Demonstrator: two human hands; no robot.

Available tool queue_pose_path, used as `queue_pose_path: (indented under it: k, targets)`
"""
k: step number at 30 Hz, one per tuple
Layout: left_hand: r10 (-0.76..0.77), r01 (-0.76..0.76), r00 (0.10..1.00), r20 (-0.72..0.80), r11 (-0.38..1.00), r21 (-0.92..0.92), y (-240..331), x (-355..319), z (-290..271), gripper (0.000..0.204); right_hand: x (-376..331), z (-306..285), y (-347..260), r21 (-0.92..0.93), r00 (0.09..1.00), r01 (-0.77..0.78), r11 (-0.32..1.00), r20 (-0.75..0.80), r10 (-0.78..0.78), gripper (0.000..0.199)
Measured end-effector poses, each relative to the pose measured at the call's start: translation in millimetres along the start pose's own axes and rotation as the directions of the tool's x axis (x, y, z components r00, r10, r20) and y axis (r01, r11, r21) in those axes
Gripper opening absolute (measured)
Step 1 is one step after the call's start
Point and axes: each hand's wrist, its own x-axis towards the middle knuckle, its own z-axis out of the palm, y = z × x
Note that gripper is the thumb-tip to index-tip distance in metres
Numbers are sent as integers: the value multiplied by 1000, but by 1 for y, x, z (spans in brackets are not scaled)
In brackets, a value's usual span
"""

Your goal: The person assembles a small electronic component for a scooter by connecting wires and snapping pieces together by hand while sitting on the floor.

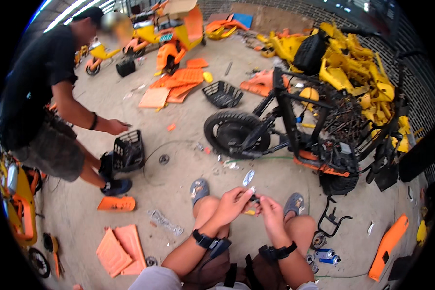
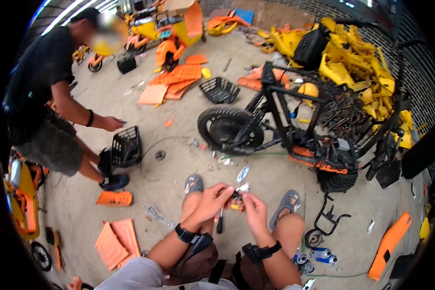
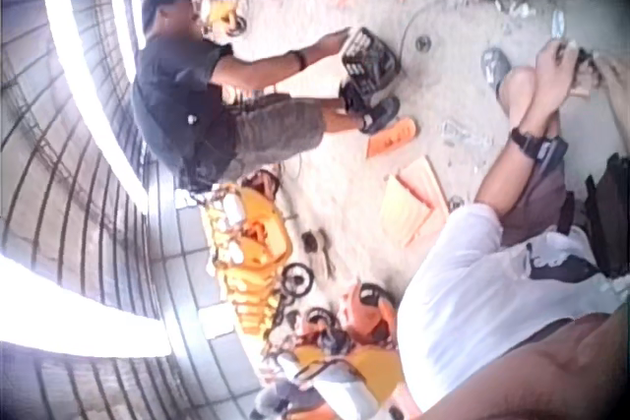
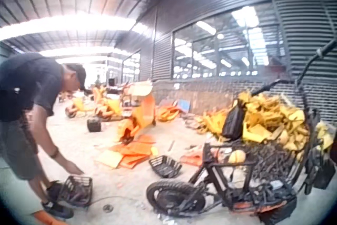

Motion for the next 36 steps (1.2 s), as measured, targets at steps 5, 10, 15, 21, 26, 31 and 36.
queue_pose_path:
  k: [5,10,15,21,26,31,36]
  targets:
    - [-152,166,979,139,981,-96,23,9,-9,33,-20,14,-45,186,995,-96,978,37,91,25]
    - [-107,123,976,192,990,-72,85,41,3,36,3,28,-93,197,997,-9,980,79,-7,23]
    - [-110,119,969,221,993,-28,57,123,26,33,80,3,-83,171,990,115,979,-102,-98,23]
    - [42,-77,979,200,982,172,18,115,5,27,108,-20,-40,-27,998,-36,999,-61,34,26]
    - [-87,64,965,249,993,100,34,97,5,27,89,-12,-61,111,978,-188,976,-74,197,26]
    - [58,-72,963,262,997,42,29,113,7,29,104,-13,-64,76,983,-145,986,-98,152,26]
    - [9,20,987,161,984,-176,34,104,7,29,101,-6,-60,-72,995,20,997,-97,-26,26]
